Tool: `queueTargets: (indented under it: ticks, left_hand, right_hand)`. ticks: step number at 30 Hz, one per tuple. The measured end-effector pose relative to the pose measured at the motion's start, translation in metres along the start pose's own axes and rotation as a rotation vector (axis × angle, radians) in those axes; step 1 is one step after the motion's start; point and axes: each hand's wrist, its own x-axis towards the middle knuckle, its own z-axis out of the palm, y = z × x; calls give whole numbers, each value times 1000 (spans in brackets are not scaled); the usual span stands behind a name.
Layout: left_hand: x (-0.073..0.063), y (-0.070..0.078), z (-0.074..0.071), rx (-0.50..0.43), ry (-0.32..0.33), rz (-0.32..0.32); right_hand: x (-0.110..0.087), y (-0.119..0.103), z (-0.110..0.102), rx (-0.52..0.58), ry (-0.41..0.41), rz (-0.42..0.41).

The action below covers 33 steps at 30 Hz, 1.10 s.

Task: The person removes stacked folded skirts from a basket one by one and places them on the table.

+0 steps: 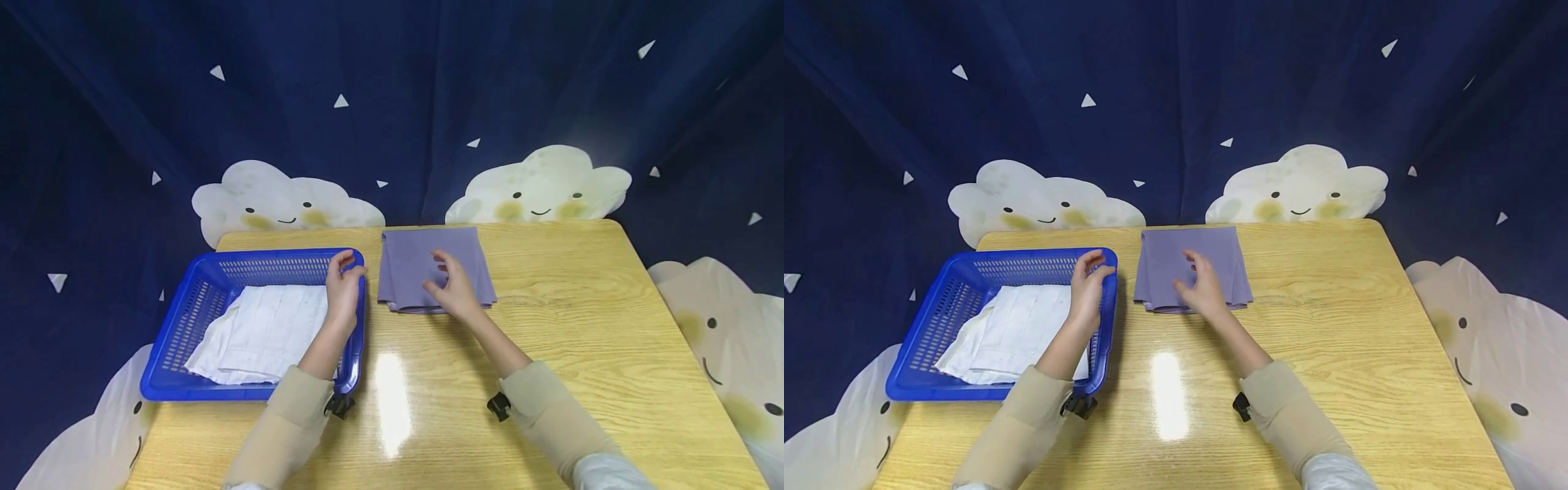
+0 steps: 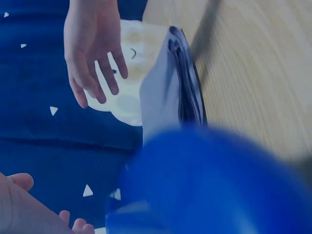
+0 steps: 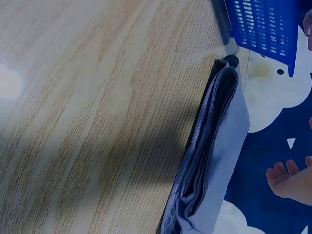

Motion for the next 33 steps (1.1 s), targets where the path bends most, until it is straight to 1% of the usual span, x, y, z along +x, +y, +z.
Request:
queueTargets:
  ticks: [4,7,11,16,20,23,26,33]
  left_hand:
    - [1,0,-11,58,-4,22]
    - [1,-1,-21,111,-13,45]
    - [3,-2,-34,163,-6,74]
    - [7,-3,-53,233,15,97]
    - [10,-5,-68,345,44,143]
    - [12,-5,-79,450,66,181]
    - [14,-5,-90,522,81,210]
    - [24,-8,-114,614,122,266]
  right_hand:
    - [-1,-4,6,-4,-5,-20]
    - [0,-7,11,-28,-12,-39]
    - [-1,-12,18,-43,-23,-52]
    - [-1,-18,27,-43,-39,-92]
    - [-2,-23,34,-53,-46,-123]
    - [-2,-26,39,-56,-49,-141]
    - [-2,-29,43,-53,-62,-156]
    - [-3,-38,53,-57,-104,-129]
